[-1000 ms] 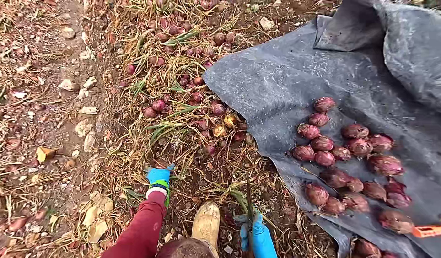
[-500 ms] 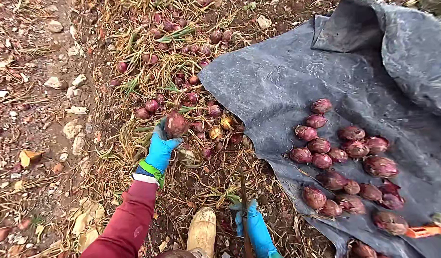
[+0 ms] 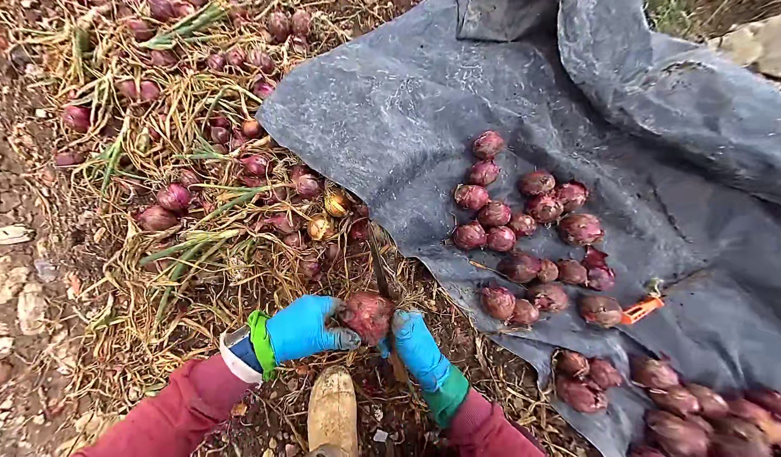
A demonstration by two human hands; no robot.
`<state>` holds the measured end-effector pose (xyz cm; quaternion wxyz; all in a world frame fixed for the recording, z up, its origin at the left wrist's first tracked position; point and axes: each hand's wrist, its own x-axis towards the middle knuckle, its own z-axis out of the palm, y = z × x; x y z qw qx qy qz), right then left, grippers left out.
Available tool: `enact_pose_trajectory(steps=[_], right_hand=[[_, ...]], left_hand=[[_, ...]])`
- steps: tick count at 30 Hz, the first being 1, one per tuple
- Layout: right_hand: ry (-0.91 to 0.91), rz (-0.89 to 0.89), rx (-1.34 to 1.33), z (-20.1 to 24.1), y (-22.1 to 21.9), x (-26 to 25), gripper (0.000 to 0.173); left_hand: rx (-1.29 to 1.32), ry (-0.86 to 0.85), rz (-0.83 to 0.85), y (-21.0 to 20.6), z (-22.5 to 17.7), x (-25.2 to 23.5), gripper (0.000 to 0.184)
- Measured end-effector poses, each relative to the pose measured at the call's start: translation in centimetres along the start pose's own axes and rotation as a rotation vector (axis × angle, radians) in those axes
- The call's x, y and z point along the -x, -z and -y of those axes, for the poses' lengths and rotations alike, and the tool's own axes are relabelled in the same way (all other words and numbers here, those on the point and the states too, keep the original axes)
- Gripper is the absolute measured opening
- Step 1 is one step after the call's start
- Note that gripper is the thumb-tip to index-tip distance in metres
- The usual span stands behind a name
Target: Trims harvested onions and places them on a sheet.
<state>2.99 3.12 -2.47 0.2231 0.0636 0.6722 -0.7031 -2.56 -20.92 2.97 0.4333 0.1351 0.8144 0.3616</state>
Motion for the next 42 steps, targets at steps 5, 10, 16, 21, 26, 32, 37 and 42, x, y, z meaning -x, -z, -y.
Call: enact_pose_trajectory(steps=[5, 10, 16, 21, 26, 32, 37, 42], right_hand=[[-0.158, 0.163, 0.188, 0.5, 1.6, -0.7, 0.082], [-0.247, 0.157, 0.146, -1.7, 1.8, 0.9, 0.088], [-0.048, 0.116, 0.243, -0.2, 3.1, 2.4, 0.095], [0.012, -0.22, -0.138, 0.0, 4.3, 1.8, 0.102], [-0.132, -0.21, -0.258, -4.8, 3.2, 3.7, 0.1], [-0.364, -0.181, -0.367, -8.6, -0.5, 5.4, 0.103], [-0.378, 0.019, -0.409, -7.7, -2.2, 3.4, 0.1], [0.03, 0.063, -0.326, -2.9, -2.8, 3.0, 0.08]], left_hand=[[-0.405, 0.23, -0.046, 3.4, 0.0, -0.1, 0.057], [-0.346, 0.206, -0.333, 2.3, -1.7, 1.2, 0.051], [-0.547, 0.069, -0.012, -1.0, -7.9, -0.6, 0.042], [-0.38, 0.351, -0.609, 5.9, -3.8, -4.4, 0.04], [-0.384, 0.568, -0.736, 9.4, 7.0, -9.3, 0.058], [-0.098, 0.696, -0.672, 8.0, 10.5, -8.0, 0.056], [-0.099, 0.397, -0.575, 5.5, 4.1, -1.2, 0.046], [-0.169, 0.084, -0.13, -0.8, -1.6, 2.5, 0.05]])
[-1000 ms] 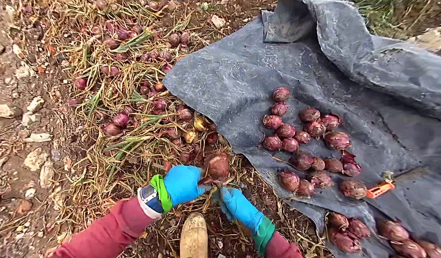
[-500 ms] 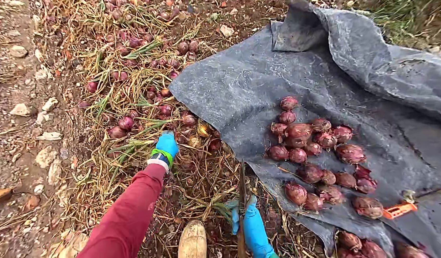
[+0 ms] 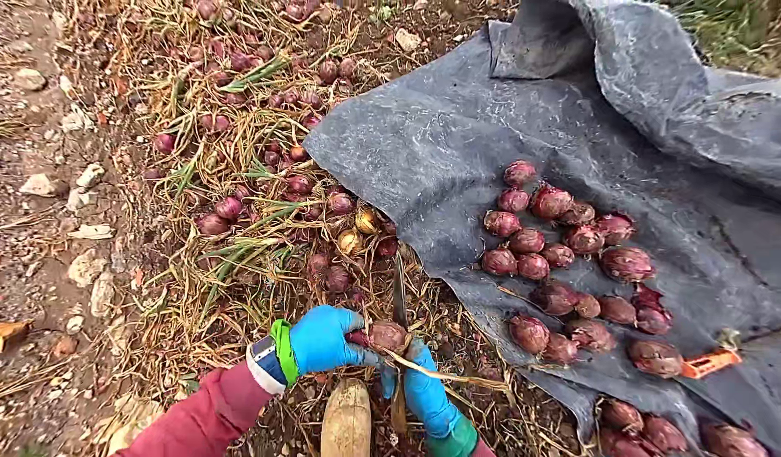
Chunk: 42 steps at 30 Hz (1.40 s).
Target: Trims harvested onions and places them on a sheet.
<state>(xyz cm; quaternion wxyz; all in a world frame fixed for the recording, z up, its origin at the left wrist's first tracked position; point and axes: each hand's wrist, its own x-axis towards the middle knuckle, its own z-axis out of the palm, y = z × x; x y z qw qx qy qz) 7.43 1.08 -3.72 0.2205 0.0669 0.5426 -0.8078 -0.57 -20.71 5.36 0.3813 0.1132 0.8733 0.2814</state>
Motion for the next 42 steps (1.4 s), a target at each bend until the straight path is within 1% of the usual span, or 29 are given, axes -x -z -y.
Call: enact_pose_trajectory(steps=[2, 3, 6, 7, 8, 11, 13, 15, 16, 18, 19, 20, 21, 22, 23, 24, 26, 27, 28, 29, 30, 31, 32, 33, 35, 37, 39, 41, 42], right_hand=[[-0.041, 0.018, 0.171, 1.3, 0.3, 0.4, 0.077], [-0.107, 0.03, 0.236, 1.8, 0.5, 0.6, 0.078], [-0.197, 0.045, 0.269, 1.7, 0.8, 1.2, 0.083], [-0.203, 0.027, 0.232, 1.1, 0.9, 1.1, 0.084], [-0.225, 0.003, 0.203, 0.5, 1.0, 0.7, 0.082], [-0.322, -0.039, 0.217, -0.2, 2.8, -1.2, 0.075], [-0.376, -0.053, 0.285, -0.1, 4.3, -2.1, 0.072], [-0.433, 0.035, 0.368, -0.3, 5.5, -1.8, 0.067], [-0.465, 0.114, 0.416, 0.2, 5.6, -1.8, 0.062], [-0.503, 0.222, 0.544, 2.8, 4.2, -1.5, 0.046], [-0.475, 0.237, 0.544, 3.3, 3.9, -1.4, 0.04], [-0.42, 0.222, 0.517, 3.6, 3.8, -1.2, 0.04], [-0.326, 0.183, 0.472, 3.4, 4.2, -1.1, 0.047], [-0.214, 0.123, 0.434, 3.5, 4.7, -1.0, 0.066], [-0.122, 0.034, 0.362, 3.9, 5.2, -1.2, 0.084], [-0.049, -0.074, 0.228, 4.3, 6.0, -1.6, 0.093], [0.057, -0.27, 0.035, 5.7, 8.1, -1.9, 0.1], [0.06, -0.336, 0.029, 6.4, 9.1, -1.7, 0.099], [0.049, -0.363, 0.058, 6.6, 9.8, -1.0, 0.098], [0.033, -0.358, 0.084, 6.2, 10.1, -0.1, 0.1], [0.004, -0.337, 0.106, 5.4, 10.1, 0.8, 0.102], [-0.02, -0.309, 0.117, 4.4, 9.8, 1.7, 0.103], [-0.053, -0.294, 0.118, 3.1, 9.2, 2.2, 0.102], [-0.101, -0.301, 0.104, 1.5, 8.4, 2.6, 0.101], [-0.196, -0.319, 0.066, -1.1, 6.5, 3.2, 0.098], [-0.235, -0.276, 0.061, -2.8, 4.7, 3.3, 0.098], [-0.259, -0.225, 0.082, -3.7, 3.3, 4.0, 0.097], [-0.25, -0.176, 0.096, -3.5, 3.0, 4.5, 0.098], [-0.249, -0.165, 0.09, -3.3, 3.2, 4.8, 0.101]], left_hand=[[-0.085, -0.039, 0.124, 0.3, -0.6, 0.6, 0.052], [-0.15, -0.016, 0.115, 0.9, -0.2, 0.5, 0.051], [-0.216, 0.13, -0.104, 2.3, 1.5, -0.3, 0.048], [-0.172, 0.14, -0.182, 2.4, 1.7, -0.5, 0.045], [-0.163, 0.133, -0.196, 2.3, 1.1, -0.6, 0.041], [-0.232, 0.063, -0.028, 1.2, -1.8, -1.1, 0.03], [-0.112, 0.071, -0.058, 0.5, -2.8, -1.9, 0.029], [-0.061, 0.086, -0.095, 0.0, -3.3, -2.4, 0.028], [-0.097, 0.079, -0.05, -0.2, -3.7, -2.7, 0.029], [-0.247, 0.017, 0.167, -0.7, -5.1, -3.0, 0.034], [-0.297, -0.035, 0.269, -1.2, -5.9, -3.0, 0.032], [-0.31, -0.08, 0.317, -1.5, -6.4, -2.9, 0.03], [-0.288, -0.091, 0.307, -1.4, -6.6, -2.8, 0.028], [-0.235, -0.062, 0.247, -0.6, -6.3, -2.8, 0.029], [-0.162, -0.005, 0.126, 0.8, -5.3, -2.8, 0.03], [-0.099, 0.068, -0.033, 2.4, -3.6, -2.4, 0.029], [0.014, 0.206, -0.36, 5.6, 1.6, -0.3, 0.026], [-0.024, 0.282, -0.422, 7.1, 4.7, 1.1, 0.027], [-0.181, 0.392, -0.371, 8.1, 7.6, 2.5, 0.03], [-0.4, 0.522, -0.237, 8.5, 9.8, 3.6, 0.039], [-0.546, 0.633, -0.116, 8.3, 10.9, 4.3, 0.049], [-0.601, 0.685, -0.025, 7.8, 10.7, 4.4, 0.056], [-0.608, 0.65, 0.019, 7.4, 9.3, 3.7, 0.055], [-0.613, 0.543, 0.005, 6.5, 7.5, 2.3, 0.043], [-0.657, 0.205, -0.076, 3.2, 5.1, -2.2, 0.019], [-0.735, -0.041, -0.001, 0.5, 4.6, -8.2, 0.028], [-0.865, -0.076, 0.155, -1.6, 6.3, -12.4, 0.034], [-0.896, 0.022, 0.169, -1.6, 7.3, -13.6, 0.041], [-0.834, 0.105, 0.14, -0.9, 7.6, -13.2, 0.044]])
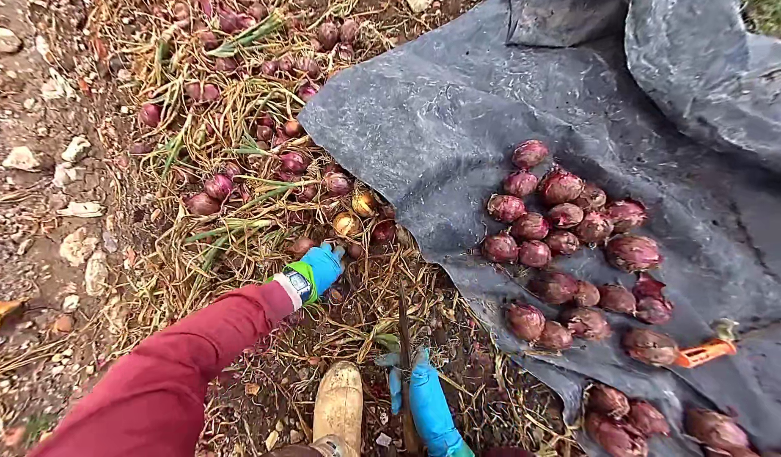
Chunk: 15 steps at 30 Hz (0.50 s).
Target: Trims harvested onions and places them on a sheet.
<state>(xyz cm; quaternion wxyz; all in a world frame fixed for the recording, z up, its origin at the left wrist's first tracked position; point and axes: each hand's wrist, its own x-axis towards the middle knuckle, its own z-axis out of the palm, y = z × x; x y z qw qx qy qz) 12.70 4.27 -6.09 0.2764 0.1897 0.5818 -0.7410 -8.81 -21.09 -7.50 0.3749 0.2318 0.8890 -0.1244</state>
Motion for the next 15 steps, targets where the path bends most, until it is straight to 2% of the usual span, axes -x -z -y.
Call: enact_pose_trajectory(steps=[2, 6, 9, 12, 15], right_hand=[[-0.022, -0.009, -0.003, 0.0, 0.7, 0.0, 0.104], [-0.135, -0.132, -0.016, -0.9, 1.6, -1.1, 0.095], [-0.149, -0.126, -0.059, -2.0, 1.3, -1.5, 0.097], [-0.156, 0.003, -0.031, -2.2, 0.1, -1.7, 0.099], [-0.023, 0.206, 0.006, -0.8, -1.4, -1.3, 0.096]], left_hand=[[0.16, 0.165, -0.022, -1.1, 1.6, 1.6, 0.055], [0.463, 0.373, -0.029, -7.9, 1.1, 5.2, 0.091], [0.683, 0.47, -0.095, -9.9, 0.7, 7.4, 0.086], [0.955, 0.417, -0.23, -6.5, -0.8, 10.7, 0.086], [1.14, 0.196, -0.279, -1.2, -3.6, 13.7, 0.079]])
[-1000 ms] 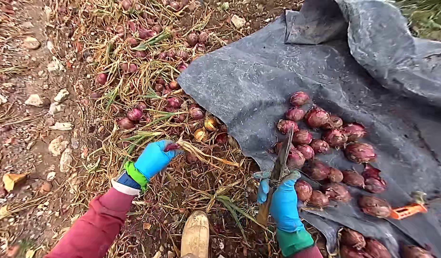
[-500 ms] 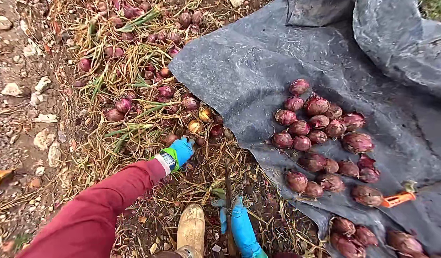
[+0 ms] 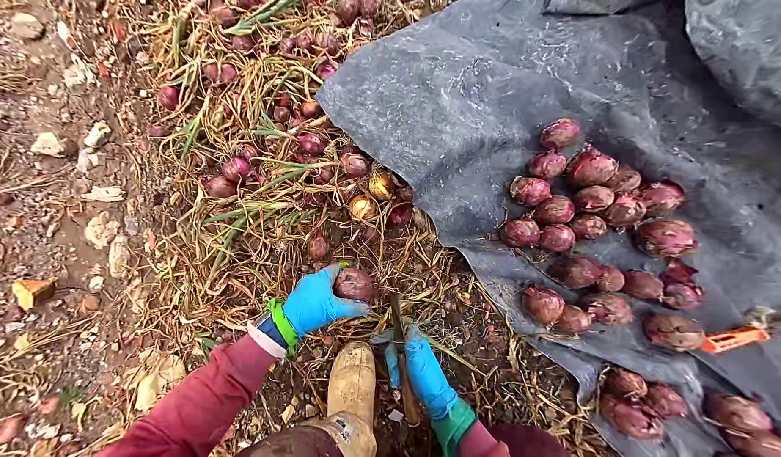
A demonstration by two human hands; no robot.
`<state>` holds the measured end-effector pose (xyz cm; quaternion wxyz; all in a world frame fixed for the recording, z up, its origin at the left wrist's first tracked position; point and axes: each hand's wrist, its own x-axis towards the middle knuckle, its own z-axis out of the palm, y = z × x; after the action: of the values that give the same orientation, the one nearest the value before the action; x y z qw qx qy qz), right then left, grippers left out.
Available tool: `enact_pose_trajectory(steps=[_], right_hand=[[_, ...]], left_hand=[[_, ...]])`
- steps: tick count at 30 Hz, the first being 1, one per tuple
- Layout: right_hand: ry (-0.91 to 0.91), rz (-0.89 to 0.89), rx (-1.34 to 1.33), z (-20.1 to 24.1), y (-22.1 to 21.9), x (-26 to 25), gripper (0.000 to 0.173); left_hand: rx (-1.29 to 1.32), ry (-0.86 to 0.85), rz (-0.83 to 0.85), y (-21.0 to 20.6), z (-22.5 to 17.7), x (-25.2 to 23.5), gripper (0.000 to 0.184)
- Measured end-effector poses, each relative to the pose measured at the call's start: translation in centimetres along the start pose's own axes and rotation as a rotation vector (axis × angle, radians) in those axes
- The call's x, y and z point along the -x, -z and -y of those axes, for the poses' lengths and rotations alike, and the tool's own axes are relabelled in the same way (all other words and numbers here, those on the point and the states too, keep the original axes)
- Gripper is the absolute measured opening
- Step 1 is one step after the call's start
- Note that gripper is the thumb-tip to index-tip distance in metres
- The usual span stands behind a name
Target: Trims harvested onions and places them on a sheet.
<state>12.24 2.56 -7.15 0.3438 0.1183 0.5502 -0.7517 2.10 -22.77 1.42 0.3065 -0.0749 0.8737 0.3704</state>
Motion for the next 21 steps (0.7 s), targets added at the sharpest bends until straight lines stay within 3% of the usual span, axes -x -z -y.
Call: enact_pose_trajectory(steps=[4, 7, 10, 12, 15, 17, 18, 19, 21], right_hand=[[0.192, 0.018, 0.131, 4.5, -0.9, 0.4, 0.078], [0.21, -0.023, 0.279, 6.2, -0.3, 0.2, 0.087], [0.08, -0.01, 0.378, 6.9, 0.4, -1.3, 0.085], [0.096, -0.071, 0.336, 7.2, 1.4, -2.2, 0.09], [0.238, -0.29, 0.105, 8.4, 3.1, -3.0, 0.093], [0.251, -0.439, -0.101, 9.0, 4.6, -3.4, 0.085], [0.238, -0.478, -0.168, 9.2, 5.5, -3.4, 0.083], [0.232, -0.502, -0.212, 9.1, 6.4, -3.4, 0.083], [0.199, -0.535, -0.239, 8.1, 7.7, -3.3, 0.083]], left_hand=[[0.121, -0.112, 0.309, -1.7, -4.2, 1.5, 0.066], [0.065, -0.101, 0.439, -1.6, -5.0, 0.9, 0.065], [-0.559, -0.146, 0.276, 0.4, -7.3, -0.9, 0.071], [-0.75, -0.129, 0.108, 0.9, -9.1, -2.6, 0.074], [-0.367, -0.339, -0.108, 2.4, -10.9, -5.3, 0.09], [0.076, -0.607, -0.097, 4.1, -11.9, -6.3, 0.072], [0.195, -0.681, -0.135, 5.2, -11.8, -6.9, 0.051], [0.213, -0.686, -0.199, 6.6, -11.0, -7.8, 0.031], [-0.046, -0.465, -0.213, 9.6, -8.1, -9.7, 0.017]])
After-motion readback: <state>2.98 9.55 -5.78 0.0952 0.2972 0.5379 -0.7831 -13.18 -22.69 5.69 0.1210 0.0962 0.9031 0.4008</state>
